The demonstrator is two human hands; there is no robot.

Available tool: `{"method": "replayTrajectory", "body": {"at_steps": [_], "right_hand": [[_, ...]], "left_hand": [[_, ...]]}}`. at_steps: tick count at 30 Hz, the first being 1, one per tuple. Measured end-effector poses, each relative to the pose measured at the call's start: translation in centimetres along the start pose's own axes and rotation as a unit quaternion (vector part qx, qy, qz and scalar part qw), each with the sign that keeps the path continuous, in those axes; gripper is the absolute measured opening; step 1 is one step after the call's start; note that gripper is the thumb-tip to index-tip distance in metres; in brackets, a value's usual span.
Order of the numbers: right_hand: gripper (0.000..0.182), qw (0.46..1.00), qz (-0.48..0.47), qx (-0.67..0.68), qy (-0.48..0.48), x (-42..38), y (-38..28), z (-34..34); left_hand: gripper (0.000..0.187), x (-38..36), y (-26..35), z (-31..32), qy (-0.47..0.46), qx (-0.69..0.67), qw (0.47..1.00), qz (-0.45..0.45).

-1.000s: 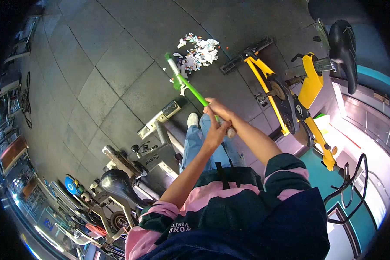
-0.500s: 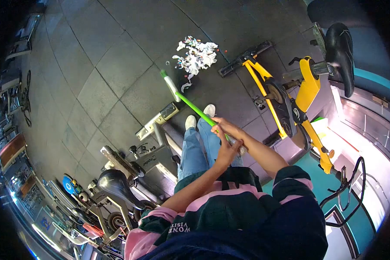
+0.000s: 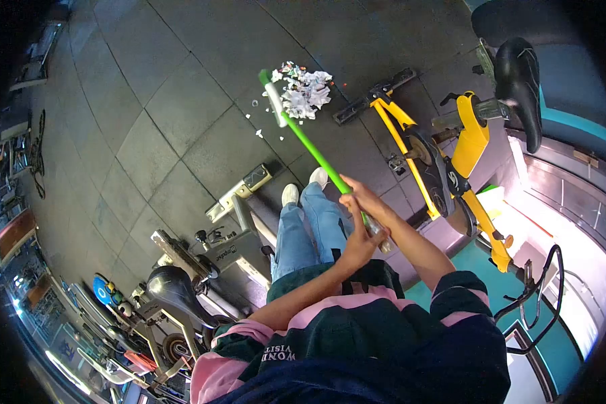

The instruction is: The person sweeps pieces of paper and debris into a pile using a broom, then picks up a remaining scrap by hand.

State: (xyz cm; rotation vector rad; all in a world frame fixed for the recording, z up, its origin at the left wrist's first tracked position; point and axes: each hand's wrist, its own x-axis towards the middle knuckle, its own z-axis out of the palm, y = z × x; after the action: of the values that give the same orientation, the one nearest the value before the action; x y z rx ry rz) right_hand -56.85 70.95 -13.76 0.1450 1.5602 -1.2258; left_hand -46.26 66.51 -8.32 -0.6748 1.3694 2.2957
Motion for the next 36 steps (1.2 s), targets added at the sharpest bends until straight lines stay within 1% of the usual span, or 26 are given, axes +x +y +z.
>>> {"method": "replayTrajectory", "body": {"at_steps": [1,4,5,7,8,10,11,12,14,16,17,18,19,20,22,23,24,25,27,28,29,31,32,34,35,36], "right_hand": [[0.061,0.997,0.025,0.056,-0.045,-0.6,0.0,0.0],[0.060,0.993,0.050,0.056,-0.087,0.4,2.7,0.1],[0.058,0.989,0.071,0.071,-0.104,0.7,3.3,0.0],[0.053,0.989,0.060,0.034,-0.128,1.3,2.1,-0.5],[0.042,0.990,0.068,-0.011,-0.124,2.7,2.9,-0.9],[0.020,0.989,0.063,-0.090,-0.095,3.7,1.8,-1.3],[0.020,0.989,0.063,-0.090,-0.095,3.5,0.5,-1.4],[0.022,0.993,0.031,-0.100,-0.061,3.2,-0.7,-1.6],[0.024,0.994,-0.003,-0.110,-0.028,4.5,-1.5,-2.2],[0.036,0.970,0.001,-0.241,0.004,6.7,-1.2,-3.0],[0.036,0.971,0.002,-0.241,0.005,6.8,-0.7,-3.0],[0.039,0.971,-0.022,-0.230,0.055,6.3,-0.6,-2.6],[0.042,0.969,-0.045,-0.219,0.103,5.6,-0.5,-2.1],[0.042,0.970,-0.045,-0.218,0.102,4.8,-0.4,-1.8],[0.040,0.991,-0.025,-0.120,0.056,1.4,-2.8,-0.7],[0.040,0.991,-0.026,-0.120,0.057,1.3,-2.2,-0.2],[0.039,0.999,-0.014,-0.046,-0.013,1.7,-1.2,0.2],[0.038,0.996,-0.002,0.028,-0.085,1.8,-0.8,0.9],[0.037,0.986,0.027,0.104,-0.128,2.5,-0.6,3.2],[0.029,0.991,0.014,0.060,-0.122,2.8,-1.4,4.6],[0.026,0.985,0.015,0.076,-0.153,5.4,1.3,6.0],[0.023,0.983,0.003,0.099,-0.156,9.1,4.2,8.9],[0.023,0.983,0.001,0.102,-0.155,10.7,4.9,9.8],[0.018,0.988,-0.008,0.036,-0.149,12.6,4.4,11.1],[0.018,0.988,-0.008,0.035,-0.150,13.2,4.4,10.9],[0.016,0.987,-0.025,0.084,-0.135,13.0,3.4,10.1]], "left_hand": [[0.099,-0.4,0.0,0.4,0.000,0.001,1.000,0.001],[0.101,-0.6,-0.4,1.1,0.051,0.076,0.993,-0.079],[0.101,-0.1,-0.8,1.0,0.050,0.078,0.993,-0.078],[0.099,1.2,-0.4,0.6,0.082,0.035,0.984,-0.157],[0.099,1.9,-0.2,0.4,0.096,-0.063,0.987,-0.111],[0.099,3.6,0.6,0.0,0.097,-0.084,0.987,-0.097],[0.099,4.3,1.0,-0.1,0.097,-0.105,0.986,-0.083],[0.099,4.9,1.6,-0.3,0.096,-0.106,0.986,-0.084],[0.098,5.5,3.2,-1.0,0.067,-0.110,0.984,-0.125],[0.097,5.6,4.1,-1.5,0.053,-0.105,0.987,-0.114],[0.096,5.6,4.3,-1.6,0.039,-0.101,0.989,-0.104],[0.096,5.4,3.9,-1.4,0.039,-0.102,0.988,-0.105],[0.096,4.8,3.2,-1.3,0.036,-0.084,0.993,-0.071],[0.097,4.1,2.7,-1.2,0.032,-0.065,0.997,-0.035],[0.097,2.5,2.4,-0.6,0.037,-0.065,0.997,-0.021],[0.098,1.5,2.3,-0.4,0.041,-0.067,0.997,-0.007],[0.099,0.9,1.2,-1.0,0.054,0.033,0.997,-0.046],[0.099,0.4,1.8,-1.2,0.054,0.034,0.997,-0.046],[0.099,-0.5,3.0,-1.8,0.135,0.028,0.990,-0.025],[0.098,-0.6,2.4,-2.9,0.161,0.004,0.987,-0.009],[0.098,-0.7,2.4,-4.2,0.161,0.007,0.987,-0.009],[0.095,-0.8,3.3,-7.3,0.186,-0.045,0.976,-0.108],[0.093,-0.6,3.6,-8.6,0.188,-0.032,0.975,-0.115],[0.093,0.4,4.6,-10.5,0.189,-0.050,0.973,-0.122],[0.092,1.0,5.0,-11.3,0.191,-0.072,0.971,-0.128],[0.091,1.6,5.4,-11.9,0.168,-0.041,0.973,-0.151]]}}
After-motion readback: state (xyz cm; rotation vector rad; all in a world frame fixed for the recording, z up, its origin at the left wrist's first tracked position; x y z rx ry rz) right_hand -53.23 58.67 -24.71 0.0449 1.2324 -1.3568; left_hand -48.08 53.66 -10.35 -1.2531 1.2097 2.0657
